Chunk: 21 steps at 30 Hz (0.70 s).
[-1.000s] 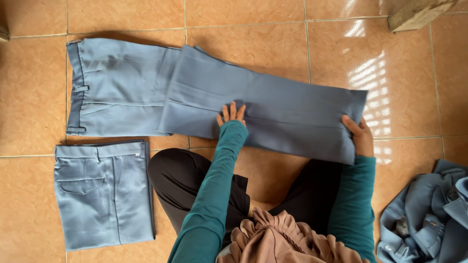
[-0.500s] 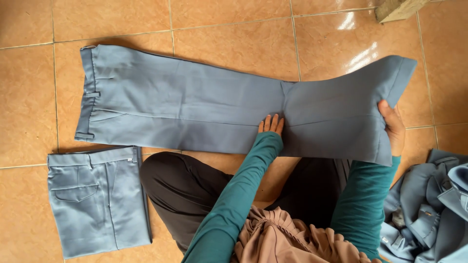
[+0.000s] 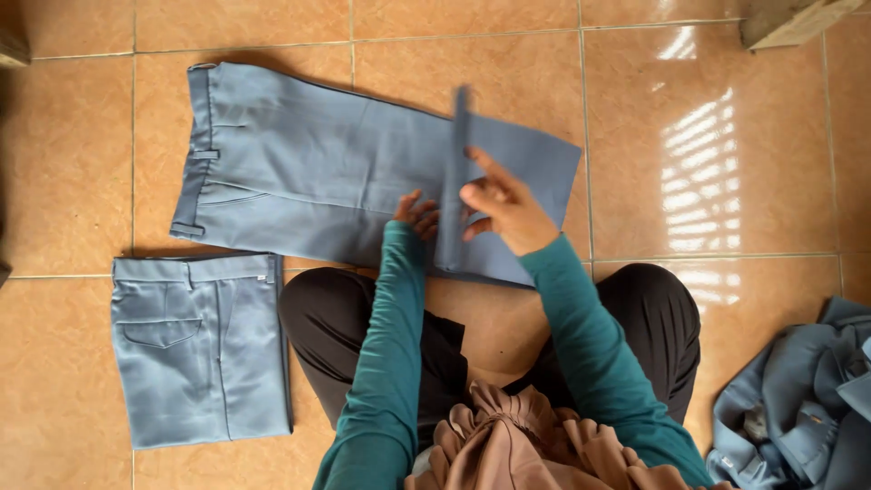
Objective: The person sits on a tiled floor and folds several pairs of light blue trousers by hand. They smooth each pair, fold the legs inward, and then fold the garment in half or thirds before stacking them neatly.
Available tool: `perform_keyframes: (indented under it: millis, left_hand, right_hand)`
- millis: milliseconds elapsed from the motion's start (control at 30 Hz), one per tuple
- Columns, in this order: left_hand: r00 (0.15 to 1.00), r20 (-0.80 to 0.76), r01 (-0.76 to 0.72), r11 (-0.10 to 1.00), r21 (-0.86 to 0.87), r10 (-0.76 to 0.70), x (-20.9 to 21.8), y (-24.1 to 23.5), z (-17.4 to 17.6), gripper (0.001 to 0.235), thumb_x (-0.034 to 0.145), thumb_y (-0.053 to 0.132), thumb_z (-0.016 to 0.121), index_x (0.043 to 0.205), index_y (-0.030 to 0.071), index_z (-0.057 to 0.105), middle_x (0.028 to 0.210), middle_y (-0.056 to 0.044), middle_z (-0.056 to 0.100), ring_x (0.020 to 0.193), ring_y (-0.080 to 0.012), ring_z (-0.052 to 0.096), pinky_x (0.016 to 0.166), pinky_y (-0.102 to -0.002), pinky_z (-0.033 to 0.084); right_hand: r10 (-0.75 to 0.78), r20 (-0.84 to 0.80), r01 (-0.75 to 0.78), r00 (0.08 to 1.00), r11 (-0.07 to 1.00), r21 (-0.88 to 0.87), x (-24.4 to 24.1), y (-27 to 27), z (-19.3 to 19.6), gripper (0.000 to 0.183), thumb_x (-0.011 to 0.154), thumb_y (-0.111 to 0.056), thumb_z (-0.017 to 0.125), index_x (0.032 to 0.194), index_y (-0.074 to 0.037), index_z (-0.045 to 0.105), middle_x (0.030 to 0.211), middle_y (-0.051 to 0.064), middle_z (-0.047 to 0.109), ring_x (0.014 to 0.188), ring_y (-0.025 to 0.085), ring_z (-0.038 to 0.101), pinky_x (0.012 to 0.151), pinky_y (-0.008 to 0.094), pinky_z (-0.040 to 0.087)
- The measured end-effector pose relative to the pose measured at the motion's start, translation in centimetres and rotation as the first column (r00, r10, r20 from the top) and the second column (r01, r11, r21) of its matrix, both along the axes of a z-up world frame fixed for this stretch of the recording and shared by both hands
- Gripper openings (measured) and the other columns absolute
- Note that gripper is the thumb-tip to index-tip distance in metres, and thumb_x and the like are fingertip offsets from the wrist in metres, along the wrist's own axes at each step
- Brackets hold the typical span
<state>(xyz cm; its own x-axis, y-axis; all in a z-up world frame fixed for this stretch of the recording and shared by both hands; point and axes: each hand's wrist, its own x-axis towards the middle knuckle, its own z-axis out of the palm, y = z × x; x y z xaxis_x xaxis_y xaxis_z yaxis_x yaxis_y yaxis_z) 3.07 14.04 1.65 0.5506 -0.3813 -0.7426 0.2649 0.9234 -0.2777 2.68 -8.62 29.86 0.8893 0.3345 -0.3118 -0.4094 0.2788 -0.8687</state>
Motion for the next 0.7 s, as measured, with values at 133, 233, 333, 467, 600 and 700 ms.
perform_keyframes:
  millis: [133, 233, 333, 467, 600, 700]
  left_hand:
    - [0.973, -0.073, 0.229, 0.874, 0.429, -0.220, 0.6, 3.2, -4.6, 0.070, 0.100, 0.053, 0.050, 0.157, 0.035, 0.012, 0.165, -0.003, 0.025, 0.151, -0.0208, 0.025, 0.118, -0.063, 0.025]
    - [0.832, -0.350, 0.496, 0.293, 0.818, -0.431, -0.1, 4.6, -8.5, 0.070, 0.091, 0.056, 0.065, 0.150, 0.035, 0.034, 0.157, -0.002, 0.041, 0.140, -0.0228, 0.043, 0.110, -0.051, 0.041]
    - [0.639, -0.675, 0.511, -0.452, 0.731, -0.370, -2.6, 3.8, -9.4, 0.070, 0.081, 0.058, 0.079, 0.144, 0.036, 0.057, 0.148, -0.002, 0.057, 0.130, -0.0248, 0.060, 0.102, -0.039, 0.057]
    - [0.681, -0.667, 0.493, -0.484, 0.723, -0.303, -2.5, 3.9, -6.3, 0.051, 0.095, 0.036, 0.069, 0.144, 0.040, 0.054, 0.147, -0.002, 0.058, 0.130, -0.0258, 0.060, 0.104, -0.039, 0.056]
    - [0.712, -0.662, 0.512, -0.471, 0.718, -0.234, -2.3, 3.3, -7.2, 0.065, 0.090, 0.025, 0.075, 0.145, 0.044, 0.047, 0.149, -0.001, 0.056, 0.130, -0.0247, 0.060, 0.105, -0.038, 0.057]
    - [0.741, -0.639, 0.491, -0.483, 0.725, -0.206, -2.2, 2.6, -7.3, 0.067, 0.093, 0.021, 0.073, 0.148, 0.044, 0.042, 0.148, -0.001, 0.053, 0.131, -0.0246, 0.058, 0.103, -0.040, 0.058]
  right_hand:
    - [0.100, -0.007, -0.100, 0.995, 0.988, -0.114, -0.5, -0.2, -3.9, 0.066, 0.091, -0.013, 0.078, 0.150, -0.003, 0.049, 0.098, 0.018, 0.068, 0.074, 0.029, 0.071, 0.058, 0.047, 0.067]
    - [-0.035, -0.053, 0.024, 0.998, 0.981, -0.195, -0.7, -3.4, -8.5, 0.056, 0.092, -0.014, 0.077, 0.143, -0.003, 0.055, 0.094, 0.016, 0.067, 0.073, 0.027, 0.071, 0.059, 0.044, 0.067]
    - [-0.082, 0.035, 0.088, 0.996, 0.849, -0.521, -0.8, -8.7, -13.8, 0.049, 0.096, -0.029, 0.079, 0.139, -0.012, 0.062, 0.108, 0.021, 0.068, 0.095, 0.034, 0.071, 0.075, 0.046, 0.068]
    - [-0.081, 0.148, 0.169, 0.986, 0.452, -0.876, -0.9, -14.9, -22.8, 0.046, 0.098, -0.029, 0.073, 0.141, -0.016, 0.063, 0.122, 0.017, 0.062, 0.108, 0.034, 0.068, 0.089, 0.048, 0.061]
    - [-0.140, 0.012, 0.083, 0.990, 0.512, -0.855, -1.7, -13.6, -21.8, 0.051, 0.100, -0.033, 0.071, 0.146, -0.013, 0.059, 0.105, 0.012, 0.068, 0.087, 0.028, 0.071, 0.064, 0.043, 0.066]
    - [-0.171, -0.022, 0.073, 0.985, 0.531, -0.844, -1.5, -14.0, -22.4, 0.062, 0.092, -0.033, 0.079, 0.148, -0.017, 0.057, 0.105, 0.014, 0.070, 0.088, 0.032, 0.071, 0.061, 0.045, 0.066]
